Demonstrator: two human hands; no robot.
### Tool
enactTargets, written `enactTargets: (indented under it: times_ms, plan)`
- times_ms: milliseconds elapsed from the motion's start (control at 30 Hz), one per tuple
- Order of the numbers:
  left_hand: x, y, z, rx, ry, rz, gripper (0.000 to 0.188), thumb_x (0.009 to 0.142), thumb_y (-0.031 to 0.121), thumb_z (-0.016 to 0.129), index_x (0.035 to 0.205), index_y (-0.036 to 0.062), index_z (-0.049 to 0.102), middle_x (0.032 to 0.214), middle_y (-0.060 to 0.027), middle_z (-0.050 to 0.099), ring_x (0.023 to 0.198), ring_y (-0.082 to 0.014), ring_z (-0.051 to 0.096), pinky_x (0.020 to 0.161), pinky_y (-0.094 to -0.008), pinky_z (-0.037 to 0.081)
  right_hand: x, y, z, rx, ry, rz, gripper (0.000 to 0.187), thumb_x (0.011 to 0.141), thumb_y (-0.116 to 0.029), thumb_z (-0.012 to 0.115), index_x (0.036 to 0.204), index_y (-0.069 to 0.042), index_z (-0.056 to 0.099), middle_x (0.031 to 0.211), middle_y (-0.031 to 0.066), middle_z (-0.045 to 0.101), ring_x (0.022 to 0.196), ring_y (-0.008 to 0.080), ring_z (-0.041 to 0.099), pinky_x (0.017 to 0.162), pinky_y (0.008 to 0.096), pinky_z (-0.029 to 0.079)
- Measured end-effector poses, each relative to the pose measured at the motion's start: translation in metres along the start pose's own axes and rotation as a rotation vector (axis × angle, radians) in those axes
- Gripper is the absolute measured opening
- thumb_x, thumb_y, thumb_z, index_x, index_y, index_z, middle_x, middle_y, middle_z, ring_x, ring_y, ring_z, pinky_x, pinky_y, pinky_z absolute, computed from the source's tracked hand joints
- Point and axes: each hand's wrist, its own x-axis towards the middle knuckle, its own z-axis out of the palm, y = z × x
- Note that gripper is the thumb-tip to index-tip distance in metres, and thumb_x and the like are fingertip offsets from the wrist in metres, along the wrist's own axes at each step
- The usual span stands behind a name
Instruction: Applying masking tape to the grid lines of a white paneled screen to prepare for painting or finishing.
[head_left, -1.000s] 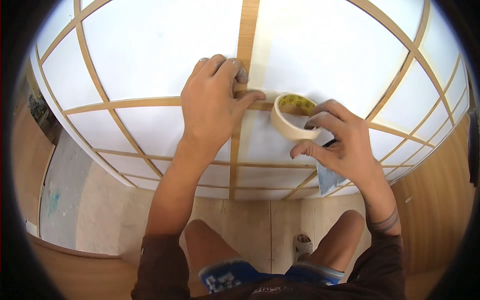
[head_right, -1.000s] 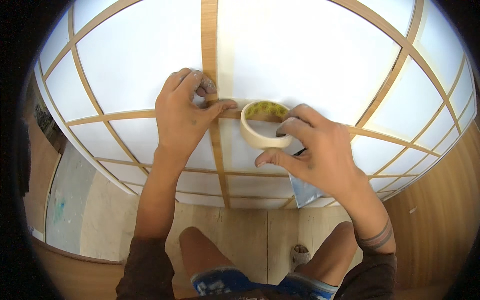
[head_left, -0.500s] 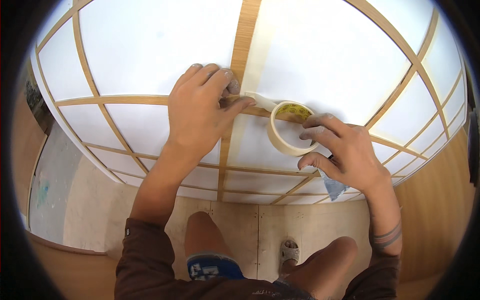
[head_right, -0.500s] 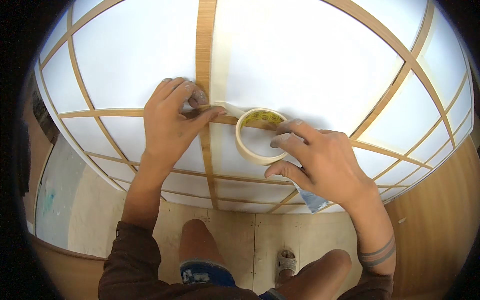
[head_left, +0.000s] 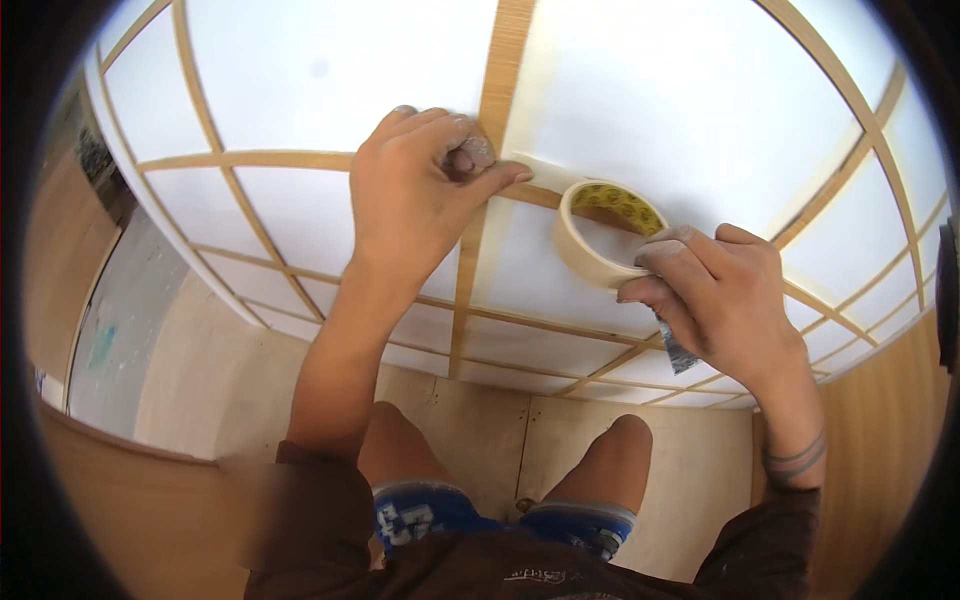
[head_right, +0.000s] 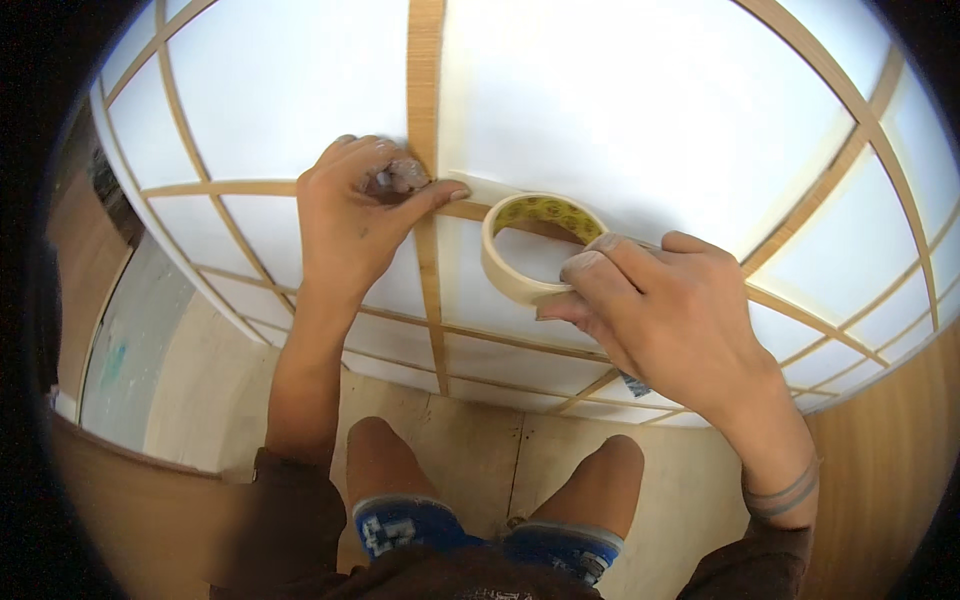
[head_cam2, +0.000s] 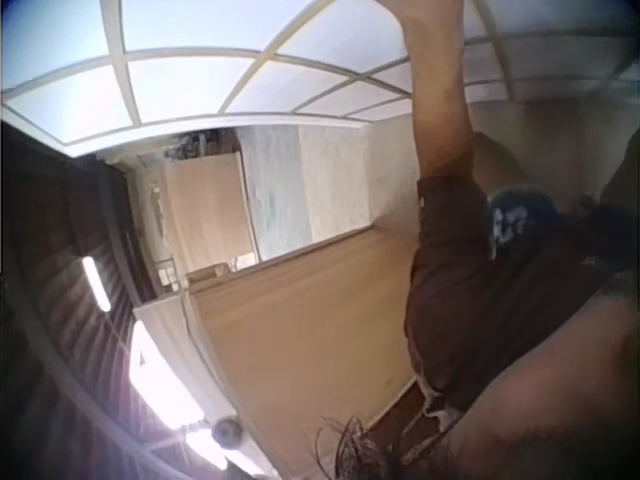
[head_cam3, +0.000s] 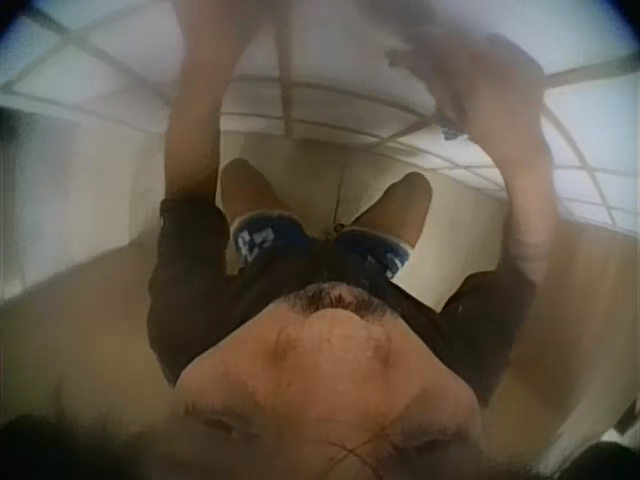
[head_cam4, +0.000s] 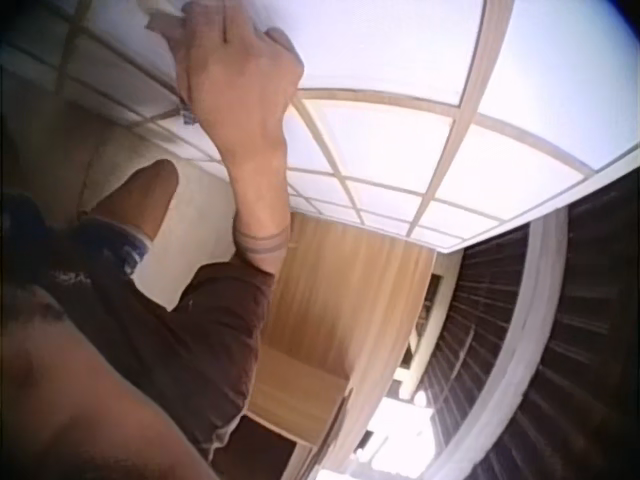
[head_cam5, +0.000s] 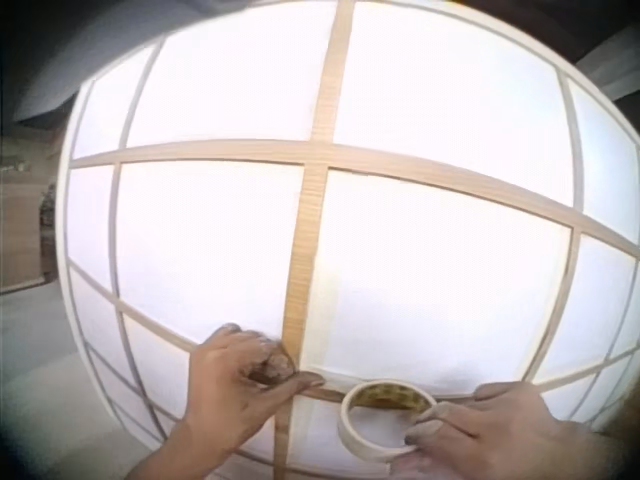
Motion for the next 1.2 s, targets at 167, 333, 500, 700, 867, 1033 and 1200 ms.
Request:
enactTargets:
  times_ms: [167, 333, 500, 700, 867, 1033, 1200]
  plan:
    - [-0.003, 0.007, 0.001, 0.009, 0.028, -0.126, 0.034, 0.073, 0.022, 0.102, 0.076, 0.0017, 0.076, 0.069, -0.0022, 0.067, 0.060, -0.0095, 0.058, 0.056, -0.0250, 0.050, 0.001, -0.004, -0.005, 0.000, 0.057, -0.008, 0.031, 0.082, -0.031, 0.090, 0.086, -0.013, 0.066, 0.072, -0.0001, 0.061, 0.052, 0.0200, 0.054, 0.052, 0.0329, 0.040]
    - [-0.002, 0.014, -0.002, -0.031, 0.013, -0.239, 0.035, 0.074, 0.021, 0.102, 0.076, 0.0001, 0.075, 0.070, -0.0017, 0.069, 0.061, -0.0069, 0.058, 0.056, -0.0240, 0.050, -0.004, -0.003, -0.011, 0.018, 0.029, 0.043, 0.025, 0.084, -0.023, 0.089, 0.088, -0.010, 0.068, 0.071, 0.0043, 0.065, 0.053, 0.0244, 0.055, 0.054, 0.0349, 0.040]
    - [-0.003, 0.015, 0.002, -0.063, 0.031, -0.257, 0.034, 0.075, 0.020, 0.102, 0.077, -0.0002, 0.075, 0.066, -0.0004, 0.067, 0.059, -0.0063, 0.054, 0.054, -0.0232, 0.045, -0.022, 0.006, -0.015, -0.085, 0.082, 0.095, 0.034, 0.086, -0.030, 0.088, 0.078, -0.012, 0.061, 0.066, 0.0033, 0.056, 0.050, 0.0244, 0.052, 0.051, 0.0350, 0.041]
    - [-0.002, 0.022, 0.004, -0.058, 0.017, -0.261, 0.031, 0.076, 0.019, 0.101, 0.079, -0.0002, 0.076, 0.064, 0.0010, 0.065, 0.058, -0.0058, 0.053, 0.054, -0.0224, 0.043, -0.050, 0.006, -0.014, -0.199, 0.062, 0.183, 0.038, 0.087, -0.033, 0.088, 0.077, -0.011, 0.059, 0.066, 0.0034, 0.054, 0.050, 0.0243, 0.052, 0.050, 0.0358, 0.041]
    - [-0.006, 0.018, 0.010, -0.098, 0.061, -0.287, 0.030, 0.076, 0.016, 0.101, 0.080, -0.0008, 0.076, 0.065, 0.0018, 0.065, 0.059, -0.0049, 0.051, 0.054, -0.0215, 0.041, -0.054, 0.010, -0.019, -0.273, -0.008, 0.214, 0.040, 0.088, -0.036, 0.086, 0.077, -0.010, 0.058, 0.070, 0.0038, 0.054, 0.053, 0.0227, 0.055, 0.053, 0.0356, 0.044]
    - [-0.003, 0.013, 0.005, -0.126, 0.004, -0.283, 0.030, 0.077, 0.015, 0.100, 0.079, -0.0009, 0.075, 0.065, 0.0025, 0.064, 0.059, -0.0039, 0.051, 0.053, -0.0210, 0.040, -0.078, 0.035, -0.037, -0.119, -0.144, 0.100, 0.033, 0.089, -0.040, 0.082, 0.089, -0.009, 0.068, 0.085, 0.0025, 0.066, 0.058, 0.0234, 0.060, 0.059, 0.0351, 0.049]
    - [-0.002, 0.019, 0.002, -0.089, -0.025, -0.338, 0.030, 0.077, 0.015, 0.100, 0.075, 0.0001, 0.074, 0.064, 0.0021, 0.063, 0.059, -0.0037, 0.050, 0.053, -0.0214, 0.040, -0.089, 0.036, -0.048, -0.170, -0.128, 0.070, 0.032, 0.089, -0.036, 0.083, 0.091, -0.008, 0.070, 0.086, 0.0036, 0.069, 0.057, 0.0232, 0.060, 0.059, 0.0350, 0.049]
